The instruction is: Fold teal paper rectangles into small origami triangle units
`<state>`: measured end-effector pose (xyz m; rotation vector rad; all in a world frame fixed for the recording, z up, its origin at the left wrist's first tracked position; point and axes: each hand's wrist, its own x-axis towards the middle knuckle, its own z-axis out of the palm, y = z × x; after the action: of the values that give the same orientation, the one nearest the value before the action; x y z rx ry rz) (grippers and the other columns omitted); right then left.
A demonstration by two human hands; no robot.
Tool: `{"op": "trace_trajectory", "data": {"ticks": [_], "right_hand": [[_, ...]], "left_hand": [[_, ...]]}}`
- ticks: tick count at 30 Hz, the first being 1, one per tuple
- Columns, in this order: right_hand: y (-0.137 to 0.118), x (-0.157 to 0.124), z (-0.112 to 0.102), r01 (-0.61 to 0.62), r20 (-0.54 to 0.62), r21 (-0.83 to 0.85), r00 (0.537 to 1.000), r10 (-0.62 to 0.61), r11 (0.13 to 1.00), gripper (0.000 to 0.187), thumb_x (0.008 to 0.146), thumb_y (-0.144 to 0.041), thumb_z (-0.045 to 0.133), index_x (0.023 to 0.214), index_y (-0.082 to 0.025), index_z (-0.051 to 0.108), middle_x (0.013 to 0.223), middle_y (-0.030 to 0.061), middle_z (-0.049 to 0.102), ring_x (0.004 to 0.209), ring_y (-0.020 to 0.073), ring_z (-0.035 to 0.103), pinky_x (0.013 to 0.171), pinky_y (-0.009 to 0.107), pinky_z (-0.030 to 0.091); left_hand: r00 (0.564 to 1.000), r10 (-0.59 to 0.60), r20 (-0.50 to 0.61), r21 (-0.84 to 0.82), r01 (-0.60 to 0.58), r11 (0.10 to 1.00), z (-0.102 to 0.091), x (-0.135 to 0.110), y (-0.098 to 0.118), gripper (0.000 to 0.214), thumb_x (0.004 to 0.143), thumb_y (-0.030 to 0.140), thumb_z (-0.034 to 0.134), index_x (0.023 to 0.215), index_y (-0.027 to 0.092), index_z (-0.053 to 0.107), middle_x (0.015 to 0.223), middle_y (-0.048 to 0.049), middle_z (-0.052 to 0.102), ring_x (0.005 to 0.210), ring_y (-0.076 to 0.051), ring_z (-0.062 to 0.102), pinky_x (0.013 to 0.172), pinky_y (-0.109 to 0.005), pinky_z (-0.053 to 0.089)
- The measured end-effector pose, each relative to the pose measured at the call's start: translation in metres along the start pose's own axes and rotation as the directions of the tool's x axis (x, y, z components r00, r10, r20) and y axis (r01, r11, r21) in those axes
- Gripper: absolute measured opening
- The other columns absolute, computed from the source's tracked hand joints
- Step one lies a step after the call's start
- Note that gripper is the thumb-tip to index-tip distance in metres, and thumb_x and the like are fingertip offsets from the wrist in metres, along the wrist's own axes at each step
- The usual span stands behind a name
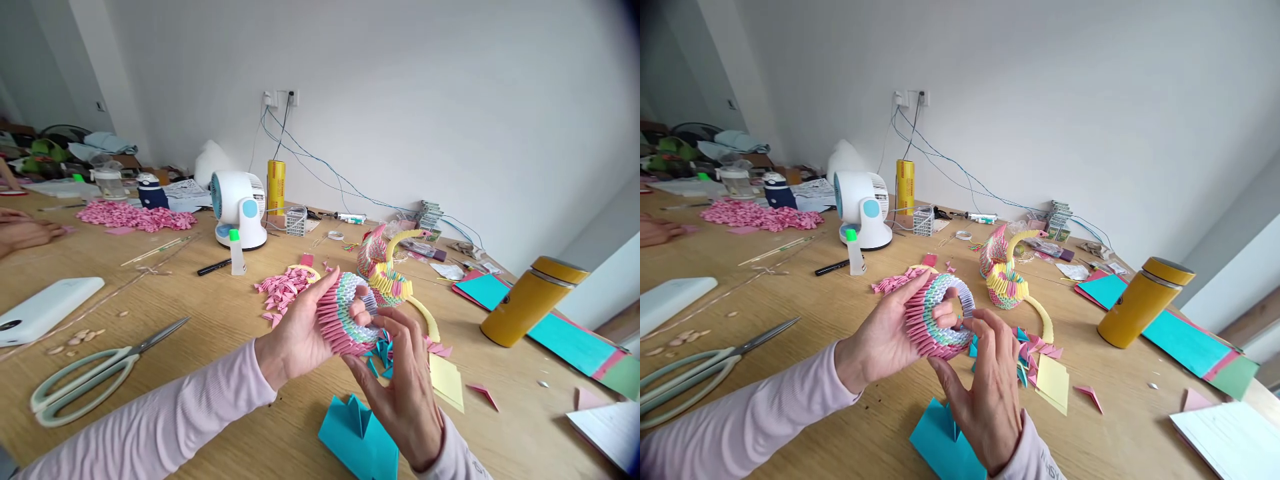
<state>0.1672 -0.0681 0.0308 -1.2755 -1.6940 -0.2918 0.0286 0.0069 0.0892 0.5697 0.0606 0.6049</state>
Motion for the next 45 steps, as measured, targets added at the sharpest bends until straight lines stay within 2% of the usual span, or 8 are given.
{"op": "trace_trajectory", "data": {"ticks": [7,12,16,22,28,35,40,45], "right_hand": [[0.004,-0.004,0.007,-0.184,0.075,0.220,0.982,0.172,0.958,0.021,0.086,-0.027,0.061,0.104,-0.022,0.051,0.102,0.0066,0.059,0.095,0.0227,0.057,0.078,0.036,0.047],[0.002,-0.007,0.010,-0.131,0.086,0.187,0.989,0.117,0.974,0.015,0.087,-0.025,0.059,0.100,-0.022,0.053,0.096,0.0060,0.059,0.091,0.0233,0.055,0.078,0.038,0.045],[0.003,-0.007,0.011,0.002,0.088,0.099,0.996,-0.011,0.995,0.028,0.085,-0.023,0.063,0.110,-0.021,0.049,0.104,0.0088,0.059,0.095,0.0256,0.053,0.084,0.044,0.041],[0.005,-0.007,0.010,-0.011,0.022,0.069,1.000,0.010,0.998,0.029,0.081,-0.025,0.068,0.104,-0.022,0.051,0.095,0.0053,0.062,0.088,0.0243,0.055,0.079,0.041,0.040],[0.003,-0.005,0.007,-0.116,-0.045,0.166,0.991,0.126,0.979,0.020,0.081,-0.031,0.067,0.095,-0.023,0.054,0.086,0.0024,0.064,0.080,0.0223,0.057,0.071,0.036,0.042],[-0.004,-0.004,0.000,-0.068,-0.109,0.200,0.990,0.091,0.978,0.017,0.087,-0.021,0.057,0.104,-0.022,0.055,0.101,0.0071,0.059,0.096,0.0239,0.054,0.079,0.039,0.043],[-0.003,-0.003,-0.002,-0.072,-0.121,0.242,0.987,0.104,0.968,0.015,0.088,-0.018,0.052,0.102,-0.023,0.055,0.096,0.0058,0.059,0.093,0.0230,0.054,0.079,0.040,0.043],[-0.001,-0.004,-0.003,-0.005,-0.025,0.135,1.000,0.008,0.991,0.026,0.085,-0.025,0.059,0.110,-0.022,0.052,0.104,0.0080,0.058,0.098,0.0259,0.053,0.081,0.042,0.041]], "left_hand": [[0.997,0.056,-0.052,0.114,-0.050,0.992,-0.001,0.003,-0.005,0.036,0.095,0.033,0.040,0.109,0.008,0.062,0.083,-0.0123,0.067,0.081,-0.021,0.064,0.080,-0.034,0.046],[0.991,0.065,-0.113,0.149,-0.047,0.988,-0.007,0.006,-0.012,0.039,0.094,0.039,0.042,0.107,0.008,0.063,0.073,-0.0108,0.068,0.073,-0.021,0.066,0.074,-0.033,0.048],[0.984,0.000,-0.179,0.086,0.016,0.996,-0.005,0.006,-0.008,0.047,0.095,0.043,0.036,0.105,0.005,0.062,0.065,-0.0095,0.065,0.067,-0.020,0.064,0.064,-0.031,0.049],[0.994,-0.098,-0.052,0.054,0.100,0.993,-0.008,0.006,-0.002,0.058,0.092,0.052,0.035,0.104,0.003,0.062,0.086,-0.0177,0.068,0.087,-0.026,0.065,0.080,-0.039,0.048],[0.999,0.029,-0.014,0.191,-0.026,0.981,-0.019,0.008,-0.019,0.033,0.090,0.036,0.052,0.102,0.009,0.065,0.091,-0.0130,0.070,0.092,-0.023,0.064,0.088,-0.035,0.044],[0.992,0.059,-0.109,0.057,-0.053,0.997,-0.026,0.011,-0.011,0.031,0.092,0.033,0.046,0.088,0.008,0.064,0.069,-0.0071,0.064,0.074,-0.019,0.064,0.078,-0.032,0.048],[0.999,-0.028,-0.038,-0.070,0.025,0.997,-0.025,0.012,0.000,0.034,0.095,0.032,0.040,0.078,0.009,0.059,0.055,0.0002,0.050,0.050,-0.009,0.051,0.063,-0.024,0.047],[0.995,-0.095,0.008,-0.102,0.096,0.990,-0.026,0.011,0.004,0.032,0.094,0.032,0.041,0.081,0.008,0.059,0.055,0.0000,0.050,0.051,-0.009,0.051,0.061,-0.021,0.046]]}}
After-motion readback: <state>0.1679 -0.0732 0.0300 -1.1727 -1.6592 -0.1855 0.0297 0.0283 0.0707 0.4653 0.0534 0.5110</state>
